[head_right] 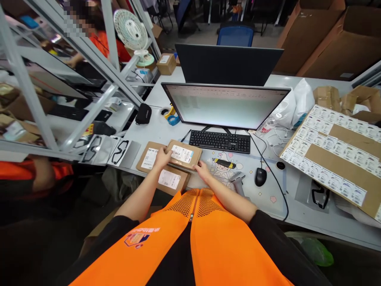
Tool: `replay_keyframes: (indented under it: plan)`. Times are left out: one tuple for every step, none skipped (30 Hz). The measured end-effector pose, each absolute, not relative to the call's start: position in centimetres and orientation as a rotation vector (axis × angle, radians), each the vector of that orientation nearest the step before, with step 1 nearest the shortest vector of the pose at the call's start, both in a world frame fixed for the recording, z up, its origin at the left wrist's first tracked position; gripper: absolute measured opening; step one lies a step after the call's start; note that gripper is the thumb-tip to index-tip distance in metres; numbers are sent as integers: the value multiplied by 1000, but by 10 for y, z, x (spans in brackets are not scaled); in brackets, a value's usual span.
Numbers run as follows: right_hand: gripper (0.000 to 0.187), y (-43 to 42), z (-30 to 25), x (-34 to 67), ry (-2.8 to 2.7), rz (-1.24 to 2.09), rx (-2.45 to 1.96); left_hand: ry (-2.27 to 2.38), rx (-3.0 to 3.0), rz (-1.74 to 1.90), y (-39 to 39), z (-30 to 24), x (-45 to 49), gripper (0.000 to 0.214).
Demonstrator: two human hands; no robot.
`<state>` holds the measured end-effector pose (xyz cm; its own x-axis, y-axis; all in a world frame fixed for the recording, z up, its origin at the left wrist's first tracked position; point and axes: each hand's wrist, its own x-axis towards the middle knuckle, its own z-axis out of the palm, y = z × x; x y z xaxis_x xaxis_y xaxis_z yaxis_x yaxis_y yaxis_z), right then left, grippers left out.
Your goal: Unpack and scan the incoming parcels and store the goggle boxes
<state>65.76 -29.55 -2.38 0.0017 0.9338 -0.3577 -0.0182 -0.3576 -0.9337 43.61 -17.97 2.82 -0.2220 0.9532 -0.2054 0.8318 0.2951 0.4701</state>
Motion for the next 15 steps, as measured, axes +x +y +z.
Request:
replay_keyframes:
  plan:
    - [48, -308, -24, 665, -945, 1472, -1421, 2047, 1613, 452, -188, 34, 437, 46]
    - [50, -322, -24, 675, -855, 1462, -1359, 1945, 1635, 572, -199, 38, 439, 43]
    - [51, -337, -24, 688, -733, 1449, -1282, 1812, 1656, 703, -212, 41, 441, 39]
    - [53, -353, -25, 702, -588, 1439, -1198, 1666, 1670, 825, -227, 43, 443, 36]
    - [55, -369, -27, 718, -437, 1428, -1117, 1531, 1673, 915, -243, 42, 446, 34]
    - [60, -383, -29, 733, -301, 1415, -1056, 1429, 1661, 962, -260, 38, 449, 34]
    - [65, -396, -31, 748, -199, 1401, -1033, 1369, 1632, 971, -277, 32, 453, 38]
    - [69, -406, -34, 762, -141, 1391, -1058, 1352, 1583, 950, -293, 23, 458, 42]
    - [73, -415, -39, 772, -109, 1378, -1112, 1363, 1517, 907, -308, 12, 462, 47]
    - [74, -422, -44, 779, -95, 1362, -1181, 1386, 1443, 855, -322, -1, 467, 51]
    - [74, -427, -50, 784, -95, 1350, -1253, 1404, 1364, 793, -335, -15, 472, 55]
    - [75, -431, -57, 786, -103, 1352, -1318, 1409, 1284, 724, -347, -29, 475, 59]
    - [75, -434, -64, 785, -121, 1361, -1374, 1405, 1206, 656, -357, -42, 478, 64]
    - [75, -436, -71, 784, -148, 1370, -1423, 1395, 1138, 591, -365, -54, 479, 69]
    - [75, -436, -77, 782, -181, 1373, -1469, 1382, 1092, 530, -372, -64, 478, 74]
